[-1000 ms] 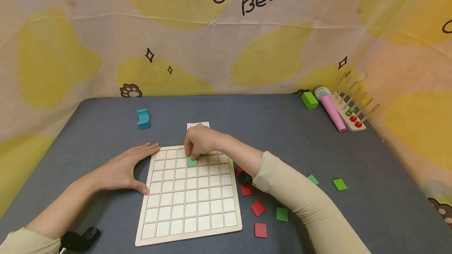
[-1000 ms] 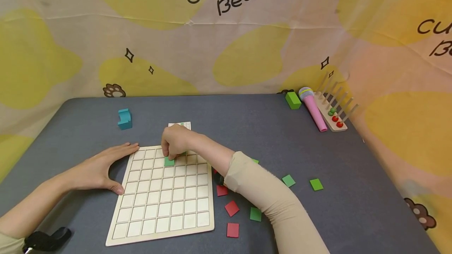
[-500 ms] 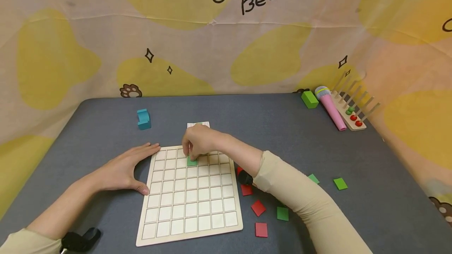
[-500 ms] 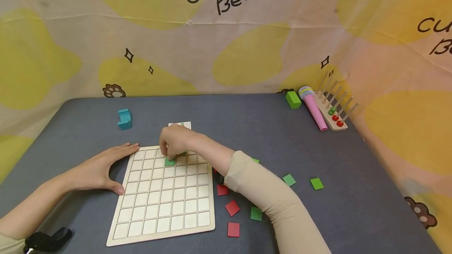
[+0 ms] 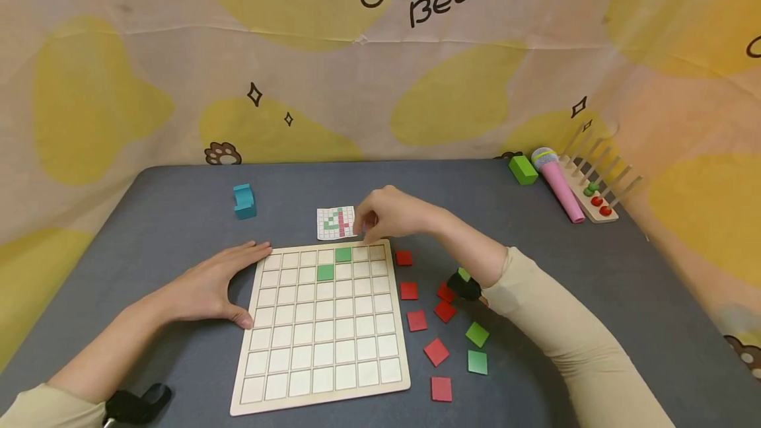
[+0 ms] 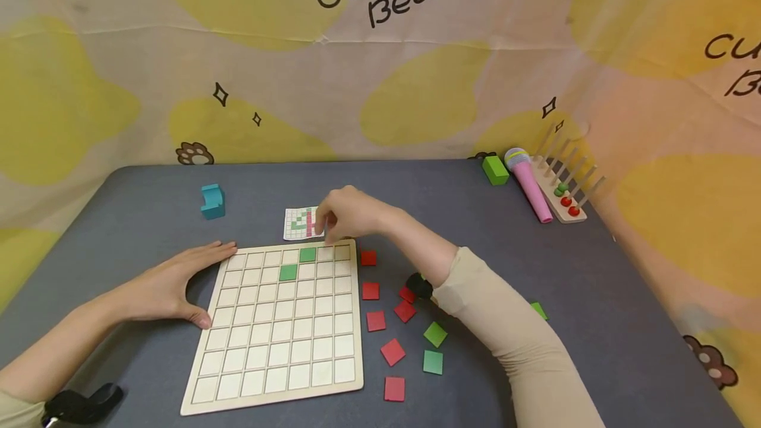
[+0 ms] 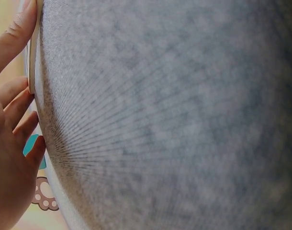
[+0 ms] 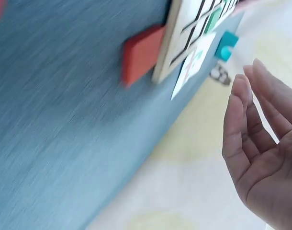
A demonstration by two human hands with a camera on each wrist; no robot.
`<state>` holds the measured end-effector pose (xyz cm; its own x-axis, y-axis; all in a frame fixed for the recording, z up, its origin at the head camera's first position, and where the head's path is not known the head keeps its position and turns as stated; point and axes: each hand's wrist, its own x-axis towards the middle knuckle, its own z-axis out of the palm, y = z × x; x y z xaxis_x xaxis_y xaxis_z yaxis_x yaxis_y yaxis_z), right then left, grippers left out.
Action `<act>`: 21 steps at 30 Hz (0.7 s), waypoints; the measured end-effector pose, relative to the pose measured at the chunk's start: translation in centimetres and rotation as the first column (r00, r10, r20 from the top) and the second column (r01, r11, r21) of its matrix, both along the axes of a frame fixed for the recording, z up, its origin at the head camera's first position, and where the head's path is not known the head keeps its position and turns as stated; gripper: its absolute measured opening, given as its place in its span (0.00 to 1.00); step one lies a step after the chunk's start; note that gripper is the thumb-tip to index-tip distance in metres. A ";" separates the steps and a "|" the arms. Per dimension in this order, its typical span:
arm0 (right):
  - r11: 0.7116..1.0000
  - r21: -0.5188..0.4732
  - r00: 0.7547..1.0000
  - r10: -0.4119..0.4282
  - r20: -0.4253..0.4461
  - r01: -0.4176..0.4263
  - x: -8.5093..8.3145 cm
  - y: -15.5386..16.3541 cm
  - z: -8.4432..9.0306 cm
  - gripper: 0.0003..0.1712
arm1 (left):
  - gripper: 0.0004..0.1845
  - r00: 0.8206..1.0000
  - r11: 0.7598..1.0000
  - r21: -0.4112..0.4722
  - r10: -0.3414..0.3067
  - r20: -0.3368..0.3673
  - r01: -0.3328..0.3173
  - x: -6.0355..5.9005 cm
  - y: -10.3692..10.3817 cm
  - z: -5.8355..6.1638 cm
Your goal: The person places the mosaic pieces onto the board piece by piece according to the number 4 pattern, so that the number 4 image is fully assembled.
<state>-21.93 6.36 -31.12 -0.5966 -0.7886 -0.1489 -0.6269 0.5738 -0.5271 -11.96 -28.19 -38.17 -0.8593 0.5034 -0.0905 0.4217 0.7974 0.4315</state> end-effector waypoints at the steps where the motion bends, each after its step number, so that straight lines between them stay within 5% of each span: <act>1: 1.000 -0.005 1.000 -0.011 0.005 0.011 -0.1 0.7 0.1 0.09 | 0.67 1.000 1.000 -0.001 0.001 -0.001 -0.001 0.0 0.0 0.0; 12: 0.996 -0.026 0.993 -0.080 0.081 0.082 -0.8 8.7 -0.1 0.12 | 0.66 1.000 1.000 -0.004 0.002 -0.003 -0.002 0.0 -0.1 0.0; 21: 0.999 0.027 0.978 -0.035 0.207 0.030 -1.3 12.5 -0.9 0.15 | 0.67 1.000 1.000 -0.002 0.005 -0.005 -0.005 0.1 0.0 0.0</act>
